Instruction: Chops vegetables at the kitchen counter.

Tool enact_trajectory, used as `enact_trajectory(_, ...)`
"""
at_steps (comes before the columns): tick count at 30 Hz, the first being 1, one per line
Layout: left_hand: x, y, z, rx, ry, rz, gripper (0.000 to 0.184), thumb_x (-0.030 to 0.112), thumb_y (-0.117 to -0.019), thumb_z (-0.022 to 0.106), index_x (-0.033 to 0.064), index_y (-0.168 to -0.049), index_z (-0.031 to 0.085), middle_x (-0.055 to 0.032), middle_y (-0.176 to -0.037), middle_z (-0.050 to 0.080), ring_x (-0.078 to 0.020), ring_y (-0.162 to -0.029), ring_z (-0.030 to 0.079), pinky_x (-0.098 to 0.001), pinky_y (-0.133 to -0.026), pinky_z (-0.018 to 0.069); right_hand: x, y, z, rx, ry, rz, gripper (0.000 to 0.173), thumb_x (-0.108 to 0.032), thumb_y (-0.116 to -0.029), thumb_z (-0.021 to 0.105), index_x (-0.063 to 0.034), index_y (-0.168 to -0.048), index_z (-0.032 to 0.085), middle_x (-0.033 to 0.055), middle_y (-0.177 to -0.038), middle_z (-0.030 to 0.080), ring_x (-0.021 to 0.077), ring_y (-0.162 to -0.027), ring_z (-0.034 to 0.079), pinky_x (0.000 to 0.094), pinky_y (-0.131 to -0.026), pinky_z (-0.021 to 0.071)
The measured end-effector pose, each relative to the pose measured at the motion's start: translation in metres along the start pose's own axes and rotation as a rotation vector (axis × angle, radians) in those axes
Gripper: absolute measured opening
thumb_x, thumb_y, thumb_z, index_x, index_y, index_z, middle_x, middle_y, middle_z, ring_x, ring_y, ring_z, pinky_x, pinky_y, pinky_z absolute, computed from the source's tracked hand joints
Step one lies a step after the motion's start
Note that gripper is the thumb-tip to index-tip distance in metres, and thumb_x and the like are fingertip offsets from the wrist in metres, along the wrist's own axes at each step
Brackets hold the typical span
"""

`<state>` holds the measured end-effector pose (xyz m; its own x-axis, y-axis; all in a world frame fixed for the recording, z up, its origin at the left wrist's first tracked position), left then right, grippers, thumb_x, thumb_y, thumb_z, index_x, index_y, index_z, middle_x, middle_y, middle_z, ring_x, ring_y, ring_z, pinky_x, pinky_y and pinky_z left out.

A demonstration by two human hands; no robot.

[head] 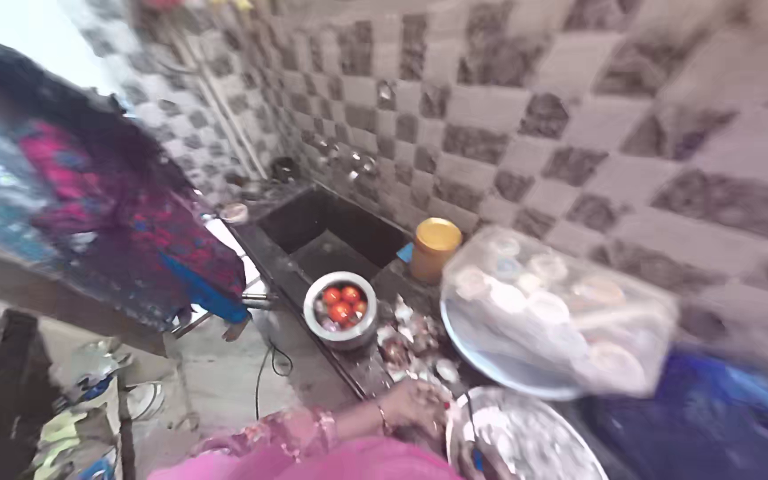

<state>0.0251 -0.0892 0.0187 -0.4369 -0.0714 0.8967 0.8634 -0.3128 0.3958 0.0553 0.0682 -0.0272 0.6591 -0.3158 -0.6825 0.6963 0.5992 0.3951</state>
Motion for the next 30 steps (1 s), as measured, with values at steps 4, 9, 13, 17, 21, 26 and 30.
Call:
enact_trajectory(4, 0.001, 0.011, 0.008, 0.005, -0.007, 0.107, 0.037, -0.011, -0.0841, 0.064, -0.0053, -0.121, 0.062, -0.0021, -0.094, 0.072, -0.0067, -0.081, 0.069, -0.0244, -0.074, 0.059, 0.006, 0.015, -0.003, 0.058, 0.031, 0.003, 0.032, -0.029, -0.1063, 0.035, -0.0193, -0.09, 0.06, -0.0096, -0.065, 0.052, -0.0007, -0.051, 0.045, 0.0162, -0.048, 0.0404)
enact_trajectory(9, 0.001, -0.014, 0.021, -0.081, -0.124, 0.124, 0.032, -0.003, -0.0893, 0.064, -0.0054, -0.121, 0.062, -0.0006, -0.101, 0.072, -0.0042, -0.085, 0.069, -0.0217, -0.076, 0.0593, -0.035, 0.049, -0.015, 0.327, 0.083, -0.27, 0.017, -0.017, -0.1044, 0.035, -0.0134, -0.107, 0.051, -0.0113, -0.063, 0.045, -0.0004, -0.049, 0.043, 0.016, -0.047, 0.0404)
enact_trajectory(13, -0.002, -0.036, 0.045, -0.252, -0.111, 0.114, 0.033, -0.004, -0.0838, 0.066, -0.0034, -0.117, 0.064, 0.0016, -0.099, 0.072, -0.0032, -0.084, 0.069, -0.0208, -0.077, 0.0586, -0.042, 0.08, -0.029, 0.697, 0.068, -0.417, 0.021, -0.017, -0.1064, 0.033, -0.0141, -0.092, 0.048, -0.0118, -0.056, 0.038, -0.0018, -0.043, 0.036, 0.0147, -0.043, 0.0352)
enact_trajectory(17, -0.005, -0.046, 0.072, -0.391, -0.191, 0.105, 0.031, 0.0, -0.0849, 0.067, -0.0033, -0.115, 0.067, -0.0004, -0.1, 0.072, -0.003, -0.088, 0.068, -0.0214, -0.083, 0.0572, -0.03, 0.085, -0.022, 0.905, 0.45, -0.387, 0.013, -0.016, -0.0943, 0.054, -0.0097, -0.083, 0.054, -0.0101, -0.06, 0.044, -0.0013, -0.049, 0.042, 0.0188, -0.048, 0.0384)
enact_trajectory(21, -0.006, -0.051, 0.086, -0.504, -0.223, 0.095, 0.029, 0.003, -0.0871, 0.067, -0.0041, -0.115, 0.067, -0.0015, -0.103, 0.071, -0.0031, -0.09, 0.067, -0.0221, -0.085, 0.0563, -0.022, 0.072, -0.017, 0.959, 0.549, -0.352, 0.023, -0.025, -0.098, 0.058, -0.0043, -0.088, 0.058, -0.0054, -0.069, 0.05, 0.0009, -0.059, 0.048, 0.0211, -0.058, 0.0438)
enact_trajectory(26, -0.006, -0.062, 0.093, -0.539, -0.24, 0.058, 0.027, 0.002, -0.0881, 0.067, -0.0036, -0.115, 0.066, -0.0011, -0.103, 0.07, -0.0022, -0.087, 0.066, -0.0207, -0.08, 0.0569, -0.026, 0.065, -0.022, 0.967, 0.525, -0.326, 0.027, -0.026, -0.1016, 0.053, -0.0023, -0.091, 0.06, -0.0031, -0.071, 0.051, 0.0032, -0.062, 0.05, 0.0238, -0.06, 0.045)
enact_trajectory(30, -0.005, -0.076, 0.1, -0.563, -0.263, 0.101, 0.029, 0.001, -0.0852, 0.067, -0.0048, -0.113, 0.067, -0.001, -0.104, 0.07, -0.0006, -0.09, 0.065, -0.0193, -0.085, 0.0552, -0.031, 0.062, -0.03, 0.993, 0.544, -0.28, 0.029, -0.027, -0.1031, 0.05, -0.0024, -0.091, 0.059, -0.0025, -0.071, 0.05, 0.0043, -0.062, 0.048, 0.0251, -0.06, 0.044)
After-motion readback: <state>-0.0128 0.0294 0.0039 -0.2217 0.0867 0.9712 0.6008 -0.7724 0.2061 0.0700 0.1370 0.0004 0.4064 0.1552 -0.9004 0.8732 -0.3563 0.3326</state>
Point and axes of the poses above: each hand's wrist, its own y-axis away from the middle knuckle, its own z-axis out of the palm, x = y × z, the point moved 7 cm from there along -y, towards the middle knuckle
